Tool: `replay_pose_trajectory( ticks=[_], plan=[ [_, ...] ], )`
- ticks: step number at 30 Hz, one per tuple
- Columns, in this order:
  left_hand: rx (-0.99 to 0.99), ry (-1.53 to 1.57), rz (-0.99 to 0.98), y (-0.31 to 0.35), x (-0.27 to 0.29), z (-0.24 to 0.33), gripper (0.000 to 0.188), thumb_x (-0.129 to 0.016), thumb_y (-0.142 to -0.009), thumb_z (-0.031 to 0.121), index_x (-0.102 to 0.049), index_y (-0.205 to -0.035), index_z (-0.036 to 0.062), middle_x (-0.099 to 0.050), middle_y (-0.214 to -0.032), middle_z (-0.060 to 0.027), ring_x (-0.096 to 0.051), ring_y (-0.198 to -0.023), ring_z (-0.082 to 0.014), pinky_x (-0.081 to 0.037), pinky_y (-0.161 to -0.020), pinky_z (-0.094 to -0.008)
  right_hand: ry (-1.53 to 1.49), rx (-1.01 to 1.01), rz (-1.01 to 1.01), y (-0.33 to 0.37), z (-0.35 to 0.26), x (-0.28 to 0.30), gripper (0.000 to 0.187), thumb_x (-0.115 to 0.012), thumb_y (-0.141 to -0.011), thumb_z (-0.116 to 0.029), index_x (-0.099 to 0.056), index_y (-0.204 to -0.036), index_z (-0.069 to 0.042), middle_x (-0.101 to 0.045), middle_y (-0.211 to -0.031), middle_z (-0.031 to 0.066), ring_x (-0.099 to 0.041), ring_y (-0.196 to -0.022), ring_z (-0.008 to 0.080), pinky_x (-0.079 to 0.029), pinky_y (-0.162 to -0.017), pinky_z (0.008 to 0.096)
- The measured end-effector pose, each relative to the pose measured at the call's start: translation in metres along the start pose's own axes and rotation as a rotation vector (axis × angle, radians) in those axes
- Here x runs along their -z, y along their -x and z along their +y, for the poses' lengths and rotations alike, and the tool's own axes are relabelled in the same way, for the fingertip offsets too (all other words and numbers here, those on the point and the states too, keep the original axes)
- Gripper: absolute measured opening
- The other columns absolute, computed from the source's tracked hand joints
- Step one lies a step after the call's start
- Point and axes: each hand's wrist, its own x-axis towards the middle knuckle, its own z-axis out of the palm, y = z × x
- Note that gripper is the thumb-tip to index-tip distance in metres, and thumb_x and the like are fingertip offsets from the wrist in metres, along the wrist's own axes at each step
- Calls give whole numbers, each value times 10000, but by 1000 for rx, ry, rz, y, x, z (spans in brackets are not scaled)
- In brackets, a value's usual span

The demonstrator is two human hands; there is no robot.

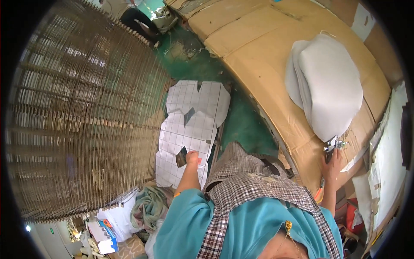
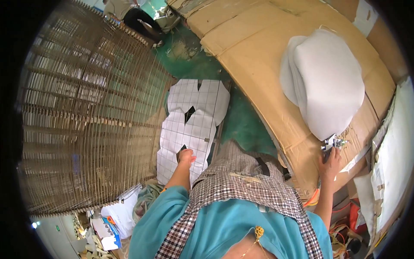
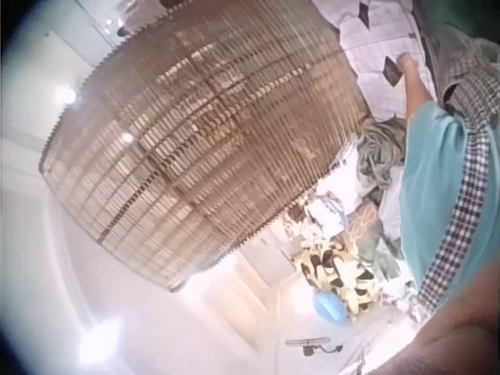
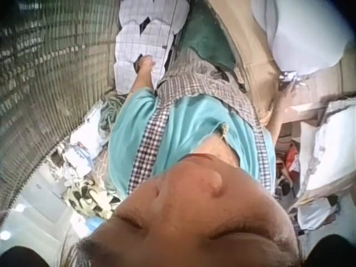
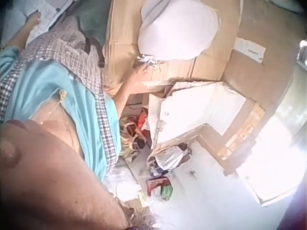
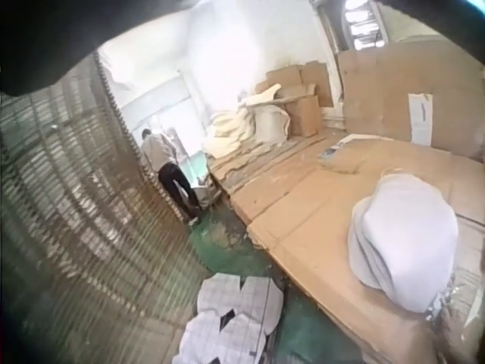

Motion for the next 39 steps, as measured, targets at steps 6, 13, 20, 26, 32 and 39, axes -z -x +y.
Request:
replay_pose_trajectory(
  ticks=[6,13,20,26,32,39],
  plan=[
    [-14,-84,-271,-23,-14,12,231,-512,-760,62,-535,-988,85,-559,-890,-92,-601,-676,-302,-494,-514,-371,-438,-297,10,-12,-10,24,560,-551,-681,-9,-397,-1215,-76,-537,-985,108,-513,-912,239,-422,-805,344],
    [-6,-103,-297,-76,-28,52,284,-524,-777,121,-483,-1045,39,-540,-912,-133,-572,-662,-297,-498,-513,-397,-1086,-465,194,37,-57,188,509,-555,-808,-74,-373,-1283,-55,-534,-861,20,-510,-762,111,-420,-704,239],
    [31,-332,-467,-85,-90,99,274,-480,-806,129,-466,-1070,57,-547,-938,-123,-583,-664,-330,-471,-512,-424,-1293,-335,197,60,-148,269,521,-580,-808,-87,-374,-1279,1,-535,-850,37,-518,-767,104,-448,-674,254],
    [-87,-297,-606,-31,-162,133,249,-471,-813,123,-481,-1057,72,-560,-913,-102,-591,-604,-261,-475,-471,-356,-1200,-415,376,56,-121,279,479,-574,-782,-12,-423,-1236,7,-532,-851,32,-513,-694,87,-454,-623,233],
    [-155,-374,-646,13,-199,126,225,-474,-803,117,-499,-1025,88,-568,-854,-87,-585,-559,-249,-481,-472,-340,-1147,-403,163,75,-92,304,524,-591,-754,-3,-420,-1250,-13,-554,-890,38,-510,-716,69,-454,-627,213],
    [-117,-513,-681,30,-226,99,209,-472,-791,112,-526,-991,87,-570,-832,-84,-590,-571,-265,-489,-479,-355,-1258,-303,173,36,-77,290,535,-594,-751,-17,-404,-1251,5,-544,-838,50,-529,-728,108,-462,-629,243]
  ],
)
